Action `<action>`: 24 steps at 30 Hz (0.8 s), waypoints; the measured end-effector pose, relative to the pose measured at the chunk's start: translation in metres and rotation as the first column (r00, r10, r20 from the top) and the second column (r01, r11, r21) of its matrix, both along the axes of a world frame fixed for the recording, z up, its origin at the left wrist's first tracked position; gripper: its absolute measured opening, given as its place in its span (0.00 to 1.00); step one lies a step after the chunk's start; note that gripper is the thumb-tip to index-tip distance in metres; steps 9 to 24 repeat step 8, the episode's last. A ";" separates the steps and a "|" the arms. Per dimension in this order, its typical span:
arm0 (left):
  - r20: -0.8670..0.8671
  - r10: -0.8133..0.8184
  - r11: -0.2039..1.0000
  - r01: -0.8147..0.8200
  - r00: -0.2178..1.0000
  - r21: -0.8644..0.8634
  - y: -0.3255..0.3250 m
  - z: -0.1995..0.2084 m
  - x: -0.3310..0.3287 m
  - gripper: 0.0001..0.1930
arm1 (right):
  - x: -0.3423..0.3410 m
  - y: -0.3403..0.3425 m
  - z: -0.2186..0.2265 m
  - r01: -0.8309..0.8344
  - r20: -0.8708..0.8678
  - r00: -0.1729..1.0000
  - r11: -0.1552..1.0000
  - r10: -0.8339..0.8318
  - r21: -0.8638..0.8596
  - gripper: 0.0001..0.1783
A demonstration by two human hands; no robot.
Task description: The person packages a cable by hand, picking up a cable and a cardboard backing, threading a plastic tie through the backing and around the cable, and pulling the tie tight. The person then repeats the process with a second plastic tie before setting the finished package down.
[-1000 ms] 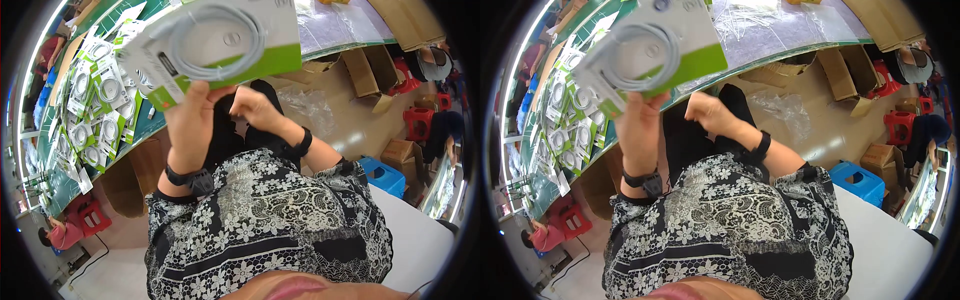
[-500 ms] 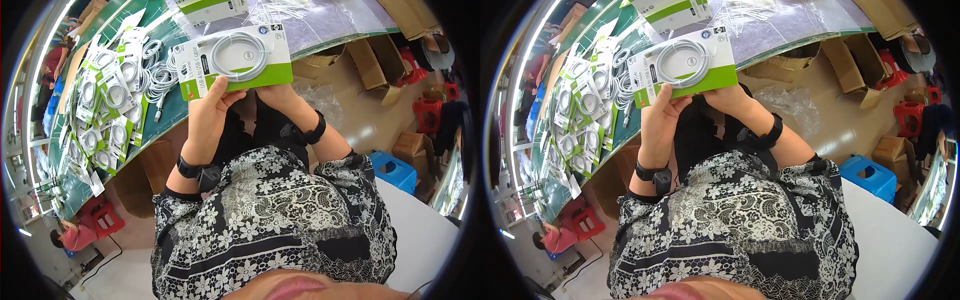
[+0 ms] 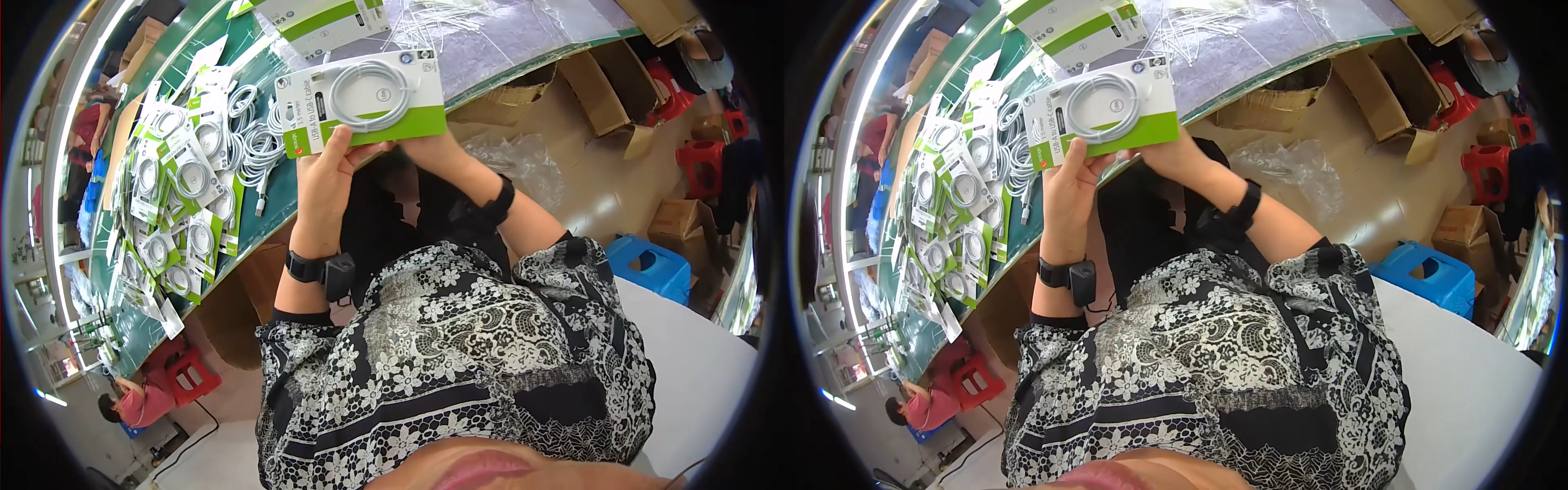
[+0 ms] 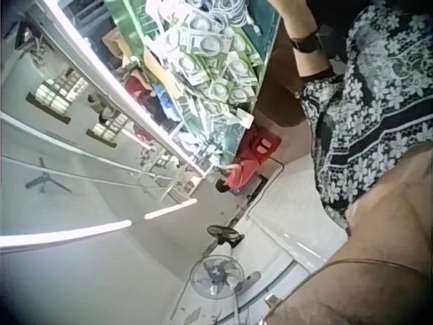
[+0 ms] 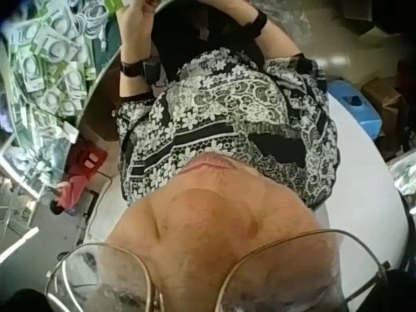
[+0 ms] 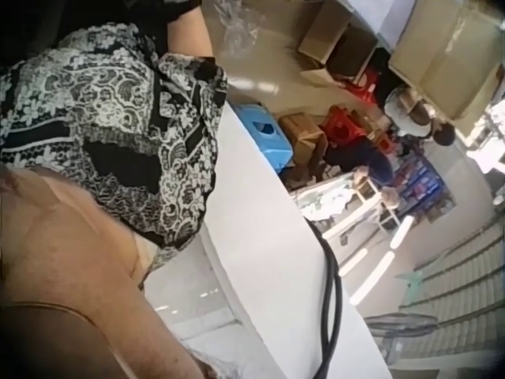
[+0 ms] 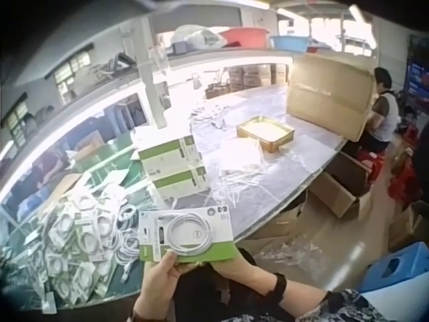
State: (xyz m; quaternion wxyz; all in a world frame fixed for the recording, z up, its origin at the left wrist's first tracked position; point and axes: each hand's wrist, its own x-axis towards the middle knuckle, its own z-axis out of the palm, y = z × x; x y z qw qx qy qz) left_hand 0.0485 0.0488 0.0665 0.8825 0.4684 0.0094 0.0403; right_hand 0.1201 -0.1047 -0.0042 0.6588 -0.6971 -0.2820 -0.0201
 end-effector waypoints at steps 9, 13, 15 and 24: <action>-0.116 -0.095 0.895 0.136 0.989 0.424 0.031 0.001 0.015 0.22 | 0.030 -0.052 0.059 -0.160 -0.522 0.838 0.986 0.162 0.050 0.27; -0.116 -0.095 0.895 0.136 0.989 0.424 0.031 0.001 0.015 0.22 | 0.030 -0.052 0.059 -0.160 -0.522 0.838 0.986 0.162 0.050 0.27; -0.116 -0.095 0.895 0.136 0.989 0.424 0.031 0.001 0.015 0.22 | 0.030 -0.052 0.059 -0.160 -0.522 0.838 0.986 0.162 0.050 0.27; -0.116 -0.095 0.895 0.136 0.989 0.424 0.031 0.001 0.015 0.22 | 0.030 -0.052 0.059 -0.160 -0.522 0.838 0.986 0.162 0.050 0.27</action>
